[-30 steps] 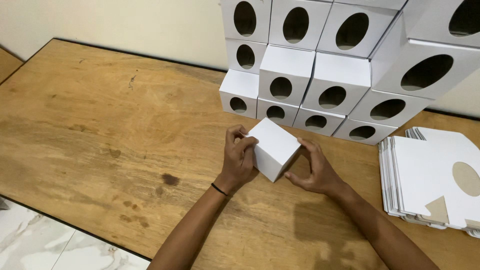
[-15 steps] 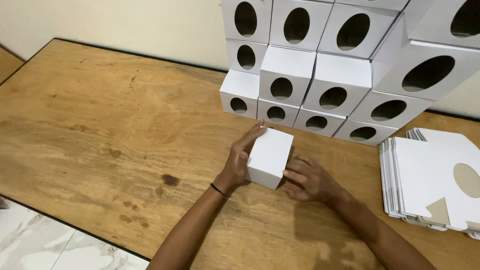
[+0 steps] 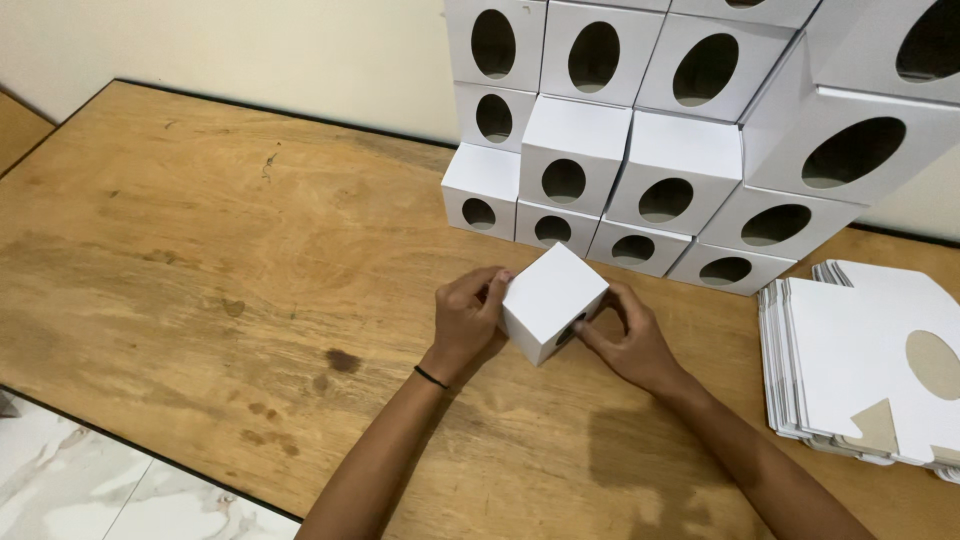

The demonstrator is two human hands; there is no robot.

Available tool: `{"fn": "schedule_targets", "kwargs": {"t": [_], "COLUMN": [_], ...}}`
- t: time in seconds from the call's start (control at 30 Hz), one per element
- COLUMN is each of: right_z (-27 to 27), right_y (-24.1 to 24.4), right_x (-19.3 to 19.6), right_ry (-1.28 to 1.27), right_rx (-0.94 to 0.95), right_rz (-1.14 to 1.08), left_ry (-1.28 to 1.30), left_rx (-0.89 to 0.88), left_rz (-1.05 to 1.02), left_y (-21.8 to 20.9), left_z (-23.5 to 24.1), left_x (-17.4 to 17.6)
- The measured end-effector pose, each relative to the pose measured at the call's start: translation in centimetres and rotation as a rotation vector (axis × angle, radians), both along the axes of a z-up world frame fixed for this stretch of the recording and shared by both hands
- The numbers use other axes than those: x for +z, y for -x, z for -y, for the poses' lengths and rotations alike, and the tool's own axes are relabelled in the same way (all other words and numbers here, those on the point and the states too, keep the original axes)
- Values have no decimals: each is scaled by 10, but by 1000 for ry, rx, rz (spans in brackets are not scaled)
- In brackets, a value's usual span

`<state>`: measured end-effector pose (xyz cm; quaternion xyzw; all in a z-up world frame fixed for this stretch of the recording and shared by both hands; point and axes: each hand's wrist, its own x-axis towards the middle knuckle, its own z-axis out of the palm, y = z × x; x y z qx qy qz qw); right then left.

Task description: The person assembles a white cardboard box with a circular cutout by folding and tucking flaps by hand. They then place the completed box into a stack of similar boxes on the table. The person repeats the process by picking up another flat cardboard piece and beginning to fold it.

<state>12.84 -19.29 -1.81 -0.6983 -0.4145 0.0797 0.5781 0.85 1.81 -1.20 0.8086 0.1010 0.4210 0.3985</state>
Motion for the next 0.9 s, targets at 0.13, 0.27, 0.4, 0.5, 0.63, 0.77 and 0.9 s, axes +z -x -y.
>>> {"fn": "schedule_targets", "kwargs": {"t": [0.13, 0.27, 0.4, 0.5, 0.63, 0.77, 0.9], "right_z": [-4, -3, -12, -19, -40, -79, -109], "right_y": [-4, -7, 10, 14, 21, 44, 70], "right_x": [1, -4, 11, 13, 21, 58, 106], "right_ry": [3, -65, -119, -121, -130, -119, 43], "right_rx": [-78, -244, -338, -299, -151, 3, 41], "right_rz": [25, -139, -182, -166, -92, -14, -18], "left_ry": [-360, -324, 0, 208, 255, 341, 436], "left_rx": [-48, -88, -337, -363, -359, -167, 0], "left_rz": [-91, -83, -231, -497, -283, 36, 142], "left_y": [1, 2, 21, 38, 28, 11, -11], "left_z": [8, 16, 32, 30, -10, -47, -77], "left_x": [-12, -5, 62, 115, 80, 57, 36]}}
